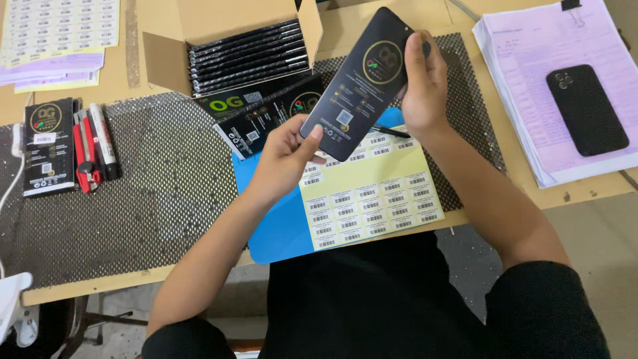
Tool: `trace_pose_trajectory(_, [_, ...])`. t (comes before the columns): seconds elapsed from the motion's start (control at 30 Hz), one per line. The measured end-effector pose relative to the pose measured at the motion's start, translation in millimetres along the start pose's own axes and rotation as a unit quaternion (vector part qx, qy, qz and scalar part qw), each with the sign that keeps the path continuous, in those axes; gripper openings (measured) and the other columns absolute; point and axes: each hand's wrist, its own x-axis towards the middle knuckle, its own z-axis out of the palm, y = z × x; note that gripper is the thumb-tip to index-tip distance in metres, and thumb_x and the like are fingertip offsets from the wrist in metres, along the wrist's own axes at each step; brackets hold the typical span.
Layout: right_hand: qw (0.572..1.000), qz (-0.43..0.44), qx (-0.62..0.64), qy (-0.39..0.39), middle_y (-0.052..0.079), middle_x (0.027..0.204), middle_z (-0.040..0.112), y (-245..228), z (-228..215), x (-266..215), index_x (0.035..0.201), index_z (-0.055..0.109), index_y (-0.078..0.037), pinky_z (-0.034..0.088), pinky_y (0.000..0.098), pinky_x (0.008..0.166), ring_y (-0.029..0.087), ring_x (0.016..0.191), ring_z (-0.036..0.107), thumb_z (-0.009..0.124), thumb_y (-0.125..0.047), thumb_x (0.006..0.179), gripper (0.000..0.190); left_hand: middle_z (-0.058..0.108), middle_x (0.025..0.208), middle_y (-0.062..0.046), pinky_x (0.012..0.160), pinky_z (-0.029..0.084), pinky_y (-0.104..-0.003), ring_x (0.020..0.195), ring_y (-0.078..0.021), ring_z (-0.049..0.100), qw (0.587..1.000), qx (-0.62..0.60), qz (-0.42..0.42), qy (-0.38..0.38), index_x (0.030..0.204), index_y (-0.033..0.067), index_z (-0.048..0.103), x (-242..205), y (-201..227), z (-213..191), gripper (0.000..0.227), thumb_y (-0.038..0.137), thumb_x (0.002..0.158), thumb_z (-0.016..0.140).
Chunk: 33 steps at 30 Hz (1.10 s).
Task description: The person removes a black rectangular electronic component from a plastic bag, places it into a black box, and seals the box with a label. They repeat this process with a second component. Finally, they place the sealed boxes into a larger cardboard shipping box.
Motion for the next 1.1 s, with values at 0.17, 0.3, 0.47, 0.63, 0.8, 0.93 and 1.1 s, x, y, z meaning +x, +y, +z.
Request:
trace_pose_trajectory(0.17, [0.995,0.060,0.012,-0.082,0.006,0.073,0.047,-4,-1,2,0.103,0.052,-0.008,0.056,0.0349,0.048,0.022,0.058,0.057,0.048,-0.034,0.106,0.026,0.068,0.110,-0.010,0.069,0.071,-0.034,0.099,-0.0228,0.076,0.999,-0.034,-0.006,0.040,0.126,0.0069,0.054,1,-1,-4,0.043,0.043,0.101,0.048])
trace_pose_trajectory(0.3, [0.998,0.062,-0.017,0.001,0.007,0.086,0.062,-4,-2,4,0.117,0.055,-0.014,0.062,0.0343,0.049,0.023,0.061,0.068,0.066,-0.017,0.103,0.018,0.067,0.124,-0.014,0.069,0.071,-0.035,0.102,-0.0282,0.080,0.999,-0.046,0.011,0.010,0.131,0.0129,0.036,-7,8,5,0.052,0.024,0.094,0.071])
trace_pose_trajectory(0.47, [0.995,0.019,-0.090,-0.038,0.009,0.089,0.068,-11,-5,9,0.111,0.060,-0.008,0.066,0.0325,0.057,0.022,0.069,0.073,0.064,-0.020,0.107,0.013,0.062,0.107,-0.011,0.064,0.056,-0.026,0.083,-0.0171,0.063,0.994,-0.025,0.099,0.033,0.129,0.0098,0.036,-12,4,13,0.042,0.009,0.100,0.067])
trace_pose_trajectory(0.63, [0.983,-0.098,-0.150,-0.042,0.004,0.089,0.063,-5,-14,14,0.109,0.065,-0.006,0.063,0.0322,0.056,0.019,0.067,0.064,0.072,-0.011,0.110,0.009,0.053,0.127,-0.008,0.091,0.064,-0.029,0.107,-0.0179,0.065,0.988,-0.043,0.139,0.042,0.135,0.0110,0.038,-8,-5,11,0.047,0.003,0.100,0.069])
trace_pose_trajectory(0.8, [0.824,-0.387,-0.412,-0.040,0.005,0.062,0.050,-14,-8,6,0.091,0.078,-0.002,0.038,0.0390,0.070,0.020,0.060,0.046,0.082,0.007,0.103,0.016,0.068,0.120,-0.010,0.095,0.060,-0.031,0.111,-0.0191,0.069,0.989,-0.113,0.056,0.078,0.137,0.0035,0.047,-1,-27,12,0.049,0.003,0.095,0.072])
trace_pose_trajectory(0.93, [0.858,-0.362,-0.350,-0.100,0.007,0.063,0.053,-12,15,-19,0.100,0.077,0.005,0.037,0.0330,0.056,0.018,0.056,0.047,0.079,0.014,0.102,0.009,0.072,0.118,-0.012,0.097,0.063,-0.034,0.110,-0.0191,0.070,0.981,-0.160,0.057,0.096,0.133,-0.0006,0.054,5,-42,14,0.042,-0.005,0.094,0.069])
trace_pose_trajectory(1.1, [0.761,-0.459,-0.324,-0.326,0.000,0.057,0.061,-9,27,-39,0.087,0.076,-0.007,0.042,0.0245,0.043,0.011,0.044,0.053,0.077,0.000,0.094,0.010,0.072,0.118,-0.014,0.095,0.062,-0.035,0.107,-0.0238,0.073,0.964,-0.170,0.137,0.153,0.138,-0.0003,0.050,6,-28,7,0.056,0.006,0.091,0.079])
